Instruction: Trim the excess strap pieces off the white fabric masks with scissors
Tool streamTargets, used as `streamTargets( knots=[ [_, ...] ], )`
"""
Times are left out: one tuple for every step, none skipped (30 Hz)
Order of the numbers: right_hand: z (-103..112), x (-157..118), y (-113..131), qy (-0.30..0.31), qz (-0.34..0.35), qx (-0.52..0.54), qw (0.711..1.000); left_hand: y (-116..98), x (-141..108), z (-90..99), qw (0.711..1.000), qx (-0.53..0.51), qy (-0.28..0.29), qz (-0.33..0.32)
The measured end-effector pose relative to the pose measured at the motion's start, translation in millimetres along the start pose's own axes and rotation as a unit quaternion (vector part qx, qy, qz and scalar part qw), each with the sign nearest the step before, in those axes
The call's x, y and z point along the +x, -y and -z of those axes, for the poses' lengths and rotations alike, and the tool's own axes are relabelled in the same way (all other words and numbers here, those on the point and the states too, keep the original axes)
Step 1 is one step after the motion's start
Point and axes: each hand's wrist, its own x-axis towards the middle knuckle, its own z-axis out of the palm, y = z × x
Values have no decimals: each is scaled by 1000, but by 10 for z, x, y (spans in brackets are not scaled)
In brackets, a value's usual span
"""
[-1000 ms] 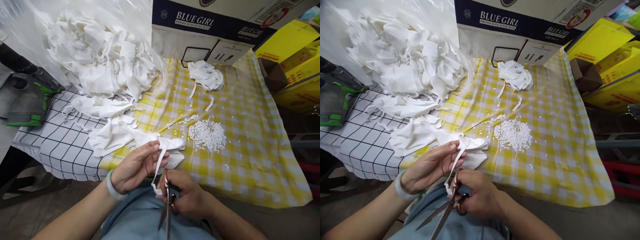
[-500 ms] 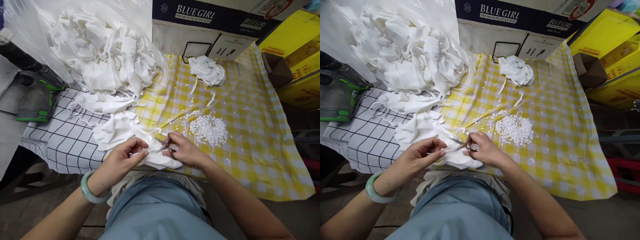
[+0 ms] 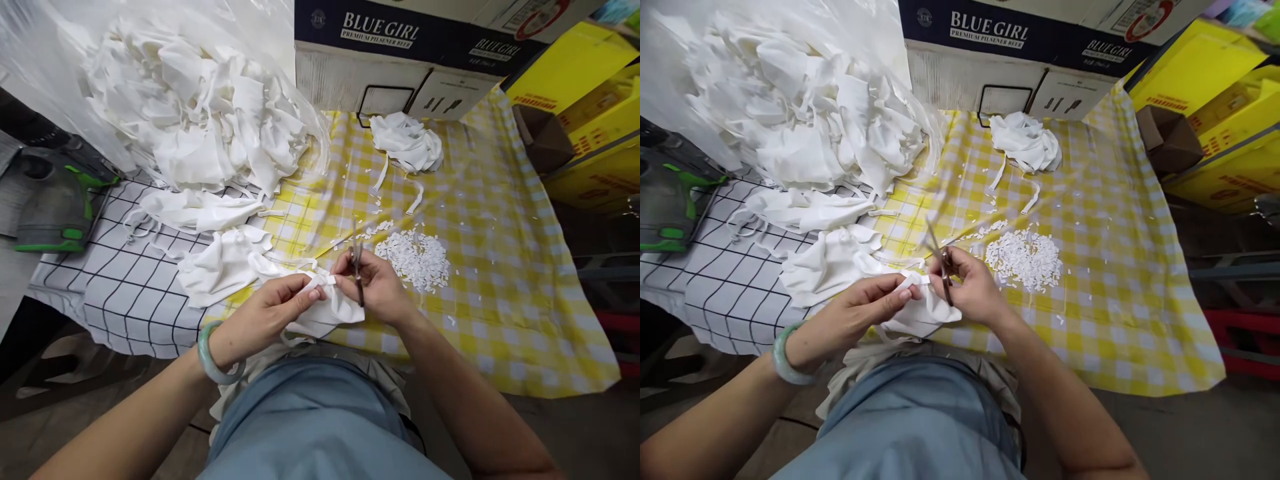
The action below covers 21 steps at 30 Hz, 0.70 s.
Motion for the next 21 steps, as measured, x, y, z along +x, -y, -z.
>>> streamTargets(
  knots=[
    [26,24,31,8,-10,17,1000,-24,-14,25,1000,13,-13,-10],
    [48,45,61,15,-19,32,999,-48,-32,53,999,26,-27,-17],
    [64,64,88,21,-28,46,998,-70,-52,82,998,41,-37,-22],
    [72,80,112,26,-35,59,997,-89,-72,110,997,57,-41,-26],
    [73,93,130,32,-40,71,996,-105,-89,134,996,71,-46,-31],
    [68,103,142,38,-44,83,995,-117,-102,154,995,80,-51,-36],
    [58,111,150,47,-47,93,993,-125,-109,168,994,82,-54,-40],
    [46,118,154,55,-49,100,992,-128,-110,176,995,75,-51,-37],
    [33,123,158,65,-49,102,991,-127,-103,179,997,53,-43,-27],
    [23,127,164,75,-46,98,991,-122,-89,178,1000,17,-25,-8],
    [16,131,173,85,-39,87,992,-115,-69,173,999,-29,2,16],
    [13,135,185,93,-27,70,993,-105,-45,168,996,-74,31,41],
    [13,138,200,98,-11,52,994,-95,-18,162,990,-111,56,63],
    [17,139,216,100,4,36,994,-85,10,158,985,-132,72,79],
    [23,139,232,100,16,24,995,-76,34,157,984,-134,78,87],
    [30,138,244,95,25,17,995,-69,54,157,986,-123,76,86],
    [37,134,251,90,29,13,995,-64,69,158,989,-107,68,78],
    [42,128,251,85,31,13,996,-61,77,157,991,-93,63,70],
    [45,122,244,78,33,14,996,-59,79,153,993,-83,61,63],
    [46,116,228,72,36,18,997,-59,76,145,994,-74,60,59],
    [43,109,206,65,39,23,997,-60,68,132,994,-67,61,56]
  ],
)
